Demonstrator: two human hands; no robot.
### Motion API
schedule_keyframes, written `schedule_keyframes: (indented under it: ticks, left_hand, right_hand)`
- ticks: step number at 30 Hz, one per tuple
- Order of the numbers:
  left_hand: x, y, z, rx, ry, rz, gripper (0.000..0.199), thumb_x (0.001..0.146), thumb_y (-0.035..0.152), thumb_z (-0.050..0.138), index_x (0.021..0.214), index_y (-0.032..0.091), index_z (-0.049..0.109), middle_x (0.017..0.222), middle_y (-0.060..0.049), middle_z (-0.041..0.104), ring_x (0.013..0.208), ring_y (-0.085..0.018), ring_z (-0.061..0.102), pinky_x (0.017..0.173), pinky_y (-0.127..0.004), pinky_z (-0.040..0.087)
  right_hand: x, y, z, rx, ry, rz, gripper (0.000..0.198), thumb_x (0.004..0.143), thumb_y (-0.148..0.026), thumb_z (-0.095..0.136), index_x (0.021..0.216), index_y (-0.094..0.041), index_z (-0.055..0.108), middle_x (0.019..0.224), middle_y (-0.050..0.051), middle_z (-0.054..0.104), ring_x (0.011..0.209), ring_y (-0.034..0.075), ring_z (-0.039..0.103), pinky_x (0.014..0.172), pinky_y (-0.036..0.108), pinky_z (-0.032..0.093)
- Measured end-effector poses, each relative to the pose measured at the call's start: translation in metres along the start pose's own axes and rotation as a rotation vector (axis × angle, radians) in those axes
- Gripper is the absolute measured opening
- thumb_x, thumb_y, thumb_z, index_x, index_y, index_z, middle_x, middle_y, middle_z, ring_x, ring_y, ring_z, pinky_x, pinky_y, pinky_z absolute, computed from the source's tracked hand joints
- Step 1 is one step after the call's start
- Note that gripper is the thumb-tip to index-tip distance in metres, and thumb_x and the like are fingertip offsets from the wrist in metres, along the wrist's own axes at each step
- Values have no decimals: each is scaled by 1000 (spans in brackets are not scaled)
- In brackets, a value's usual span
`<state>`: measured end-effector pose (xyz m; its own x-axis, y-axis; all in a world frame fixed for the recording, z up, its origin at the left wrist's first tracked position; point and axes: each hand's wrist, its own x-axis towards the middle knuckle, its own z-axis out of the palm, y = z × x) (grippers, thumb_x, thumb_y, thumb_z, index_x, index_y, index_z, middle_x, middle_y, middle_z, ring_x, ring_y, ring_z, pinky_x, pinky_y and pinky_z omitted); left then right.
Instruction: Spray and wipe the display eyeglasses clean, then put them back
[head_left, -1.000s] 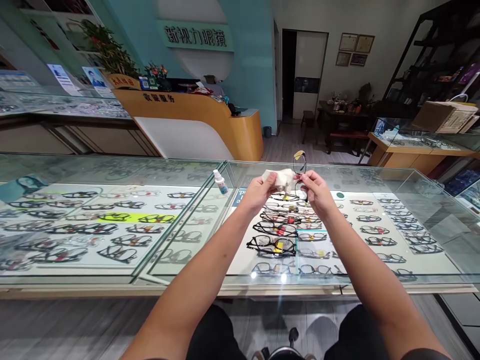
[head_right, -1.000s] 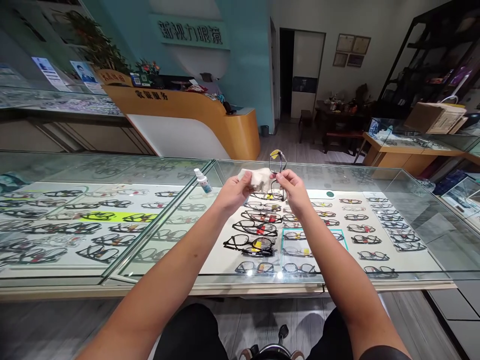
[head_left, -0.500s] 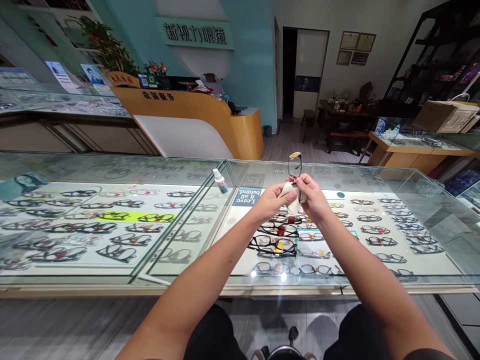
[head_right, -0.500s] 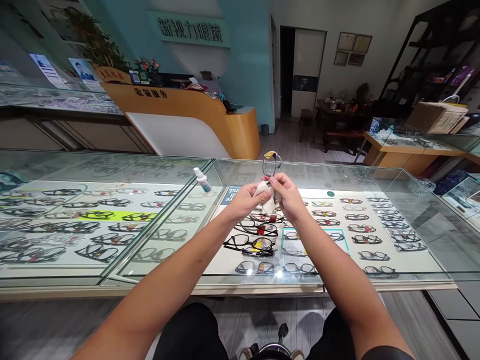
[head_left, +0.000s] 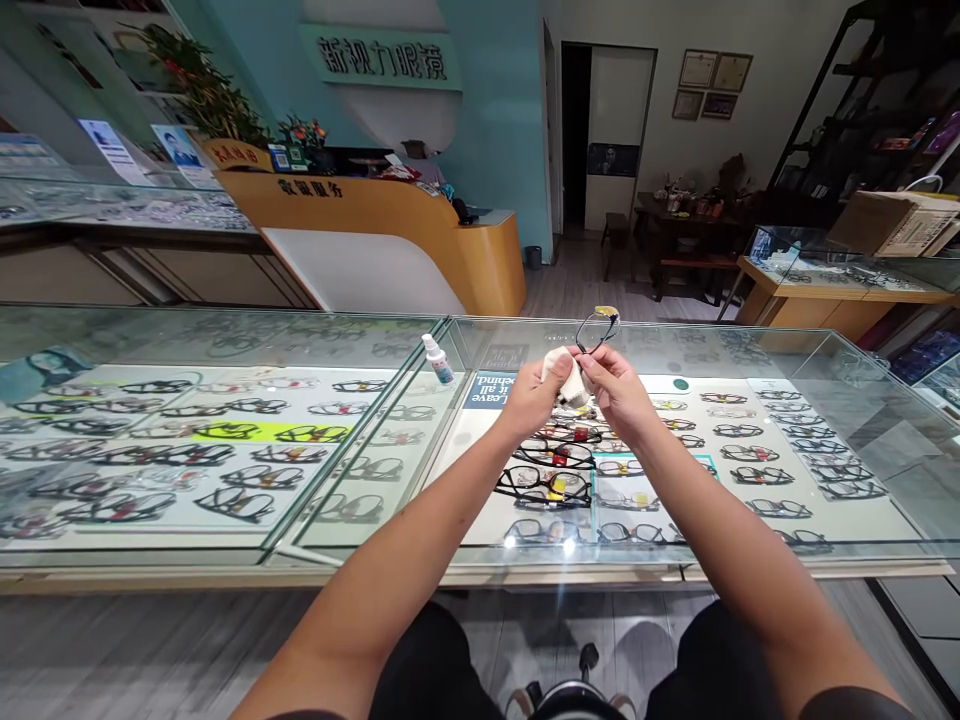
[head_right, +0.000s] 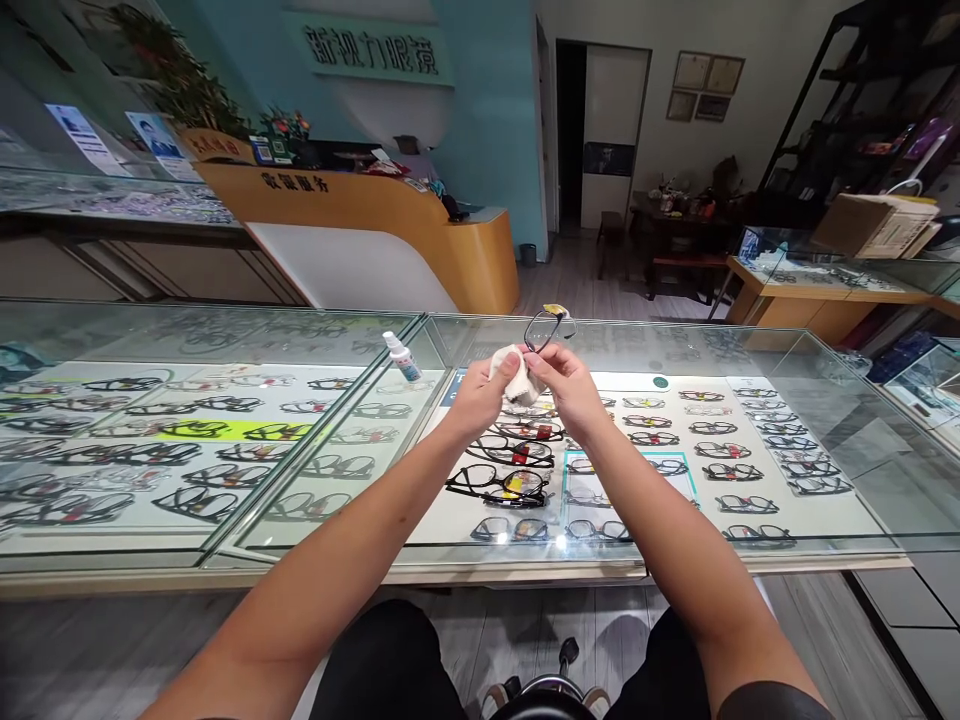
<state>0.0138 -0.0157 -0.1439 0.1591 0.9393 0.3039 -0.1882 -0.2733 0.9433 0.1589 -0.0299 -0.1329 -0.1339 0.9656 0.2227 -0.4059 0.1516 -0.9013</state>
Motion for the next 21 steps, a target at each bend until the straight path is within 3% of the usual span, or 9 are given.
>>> schedule_keyframes:
  ticks: [6,12,17,21]
  left_hand:
    - [6,-2,-4,21,21,-2,76,69,90,74,76,14,73,66,-2,62,64,-14,51,60,-28,40]
    - [18,1,-23,106,310,81,65,78,82,73,69,20,59,66,-1,57,66,-16,50,62,-29,40]
    - [26,6,-53,493,585,151,31,86,48,77,93,23,59,81,-2,62,81,-24,60,80,-34,44]
    - [27,5,-64,842,641,47,32,81,29,75,107,23,57,100,-11,67,108,-39,64,101,-48,44]
  right_hand:
    - [4,-6,-8,3,19,-27,53,65,-62,95,77,-25,58,105,4,80,103,21,69,93,34,55]
    - [7,-7,-15,-42,18,-18,53,69,-63,92,79,-26,55,94,3,78,103,21,69,92,33,53]
    - [6,-8,-16,-68,-22,10,50,73,-64,88,82,-27,57,86,0,72,95,19,68,88,32,52]
    - [5,-11,-15,-46,-53,21,48,71,-61,91,80,-26,59,85,0,71,90,18,67,85,30,52]
